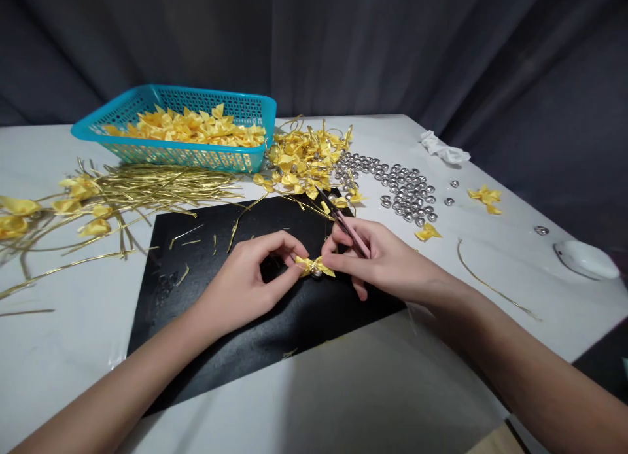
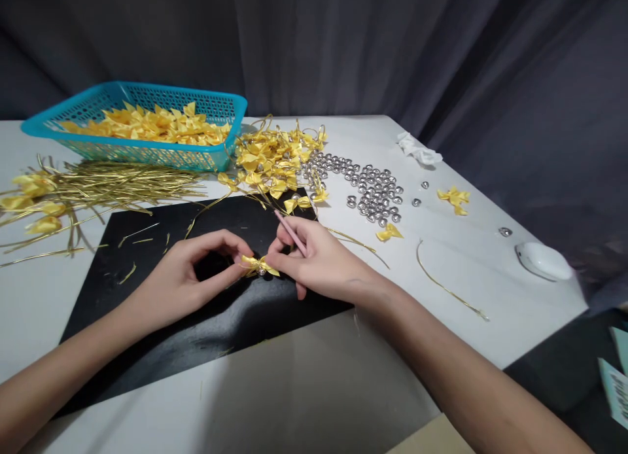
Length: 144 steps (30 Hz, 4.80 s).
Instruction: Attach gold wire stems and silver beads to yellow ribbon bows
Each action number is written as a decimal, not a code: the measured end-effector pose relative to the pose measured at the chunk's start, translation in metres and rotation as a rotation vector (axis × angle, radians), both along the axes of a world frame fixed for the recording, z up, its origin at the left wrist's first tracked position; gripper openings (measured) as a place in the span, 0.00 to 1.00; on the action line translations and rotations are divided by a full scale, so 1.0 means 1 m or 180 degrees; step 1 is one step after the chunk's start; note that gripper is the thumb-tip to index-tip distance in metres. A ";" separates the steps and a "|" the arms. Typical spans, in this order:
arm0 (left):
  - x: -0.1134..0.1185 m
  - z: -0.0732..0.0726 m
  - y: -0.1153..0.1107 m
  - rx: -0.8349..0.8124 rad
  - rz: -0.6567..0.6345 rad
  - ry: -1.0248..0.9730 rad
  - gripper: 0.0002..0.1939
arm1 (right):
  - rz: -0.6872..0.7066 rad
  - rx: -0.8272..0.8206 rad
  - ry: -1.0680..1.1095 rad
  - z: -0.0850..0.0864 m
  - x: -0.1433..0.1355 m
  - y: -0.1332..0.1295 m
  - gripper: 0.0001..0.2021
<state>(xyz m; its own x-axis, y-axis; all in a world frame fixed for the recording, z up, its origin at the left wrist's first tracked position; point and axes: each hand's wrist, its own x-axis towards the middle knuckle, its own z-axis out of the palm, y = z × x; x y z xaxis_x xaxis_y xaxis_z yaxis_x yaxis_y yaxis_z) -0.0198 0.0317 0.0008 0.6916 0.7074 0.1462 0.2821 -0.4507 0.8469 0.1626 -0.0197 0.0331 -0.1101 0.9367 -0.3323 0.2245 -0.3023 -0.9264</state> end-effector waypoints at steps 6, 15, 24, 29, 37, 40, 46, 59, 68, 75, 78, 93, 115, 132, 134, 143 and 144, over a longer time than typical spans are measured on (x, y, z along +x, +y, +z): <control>-0.001 0.002 0.001 -0.0037 0.0000 -0.0002 0.05 | 0.0012 -0.0009 -0.0042 0.000 0.000 -0.001 0.20; -0.001 0.002 -0.003 -0.0077 -0.0188 -0.0066 0.02 | -0.0005 -0.0073 0.0163 -0.001 0.001 -0.002 0.19; -0.001 0.004 -0.002 -0.0157 -0.0225 -0.0165 0.02 | -0.0071 -0.0153 0.0247 -0.001 0.000 -0.001 0.18; -0.001 0.004 -0.002 -0.0317 -0.0223 -0.0100 0.03 | -0.0045 -0.0164 0.0220 -0.002 0.000 -0.002 0.17; -0.001 0.006 0.000 -0.0803 -0.0144 -0.0265 0.03 | -0.0006 -0.0089 0.0147 -0.003 0.000 -0.002 0.15; -0.002 0.004 -0.001 -0.0585 -0.0103 -0.0261 0.05 | -0.0048 -0.0046 0.0200 -0.003 0.001 -0.002 0.16; -0.001 0.001 -0.003 0.0029 -0.0131 -0.0171 0.04 | -0.0036 -0.0056 0.0212 -0.003 0.002 -0.002 0.17; -0.004 -0.004 -0.009 0.1508 -0.0255 -0.0059 0.05 | -0.0065 -0.0079 0.0272 -0.001 0.000 -0.003 0.18; -0.005 -0.004 -0.011 0.2052 -0.0325 -0.0072 0.03 | -0.0043 -0.0089 0.0286 0.001 0.001 -0.004 0.19; -0.005 -0.006 -0.013 0.1863 -0.0115 -0.0098 0.02 | -0.0087 -0.0123 0.0299 0.002 0.000 -0.004 0.20; -0.005 -0.005 -0.013 0.1737 -0.0056 -0.0026 0.02 | -0.0118 -0.0115 0.0324 0.001 0.000 -0.004 0.19; -0.005 -0.003 -0.012 0.1820 -0.0221 0.0103 0.03 | -0.0131 -0.0157 0.0366 0.002 0.000 -0.004 0.19; -0.004 -0.007 -0.009 0.1498 0.0459 0.0034 0.03 | -0.0021 0.1788 -0.2070 0.012 0.024 -0.001 0.23; 0.004 -0.001 -0.002 -0.1250 0.0497 -0.0953 0.05 | -0.0131 -0.0007 0.0011 -0.008 -0.008 -0.005 0.14; 0.003 0.000 0.001 -0.1453 0.0497 -0.1029 0.05 | -0.0388 0.0083 -0.0109 -0.009 -0.008 -0.005 0.15; -0.002 0.000 0.006 -0.1959 0.0347 -0.1271 0.05 | -0.0331 0.0047 0.0184 -0.009 -0.005 -0.005 0.13; -0.002 0.000 0.006 -0.2003 0.0382 -0.1237 0.04 | -0.0276 0.0075 0.0195 -0.009 -0.004 -0.005 0.13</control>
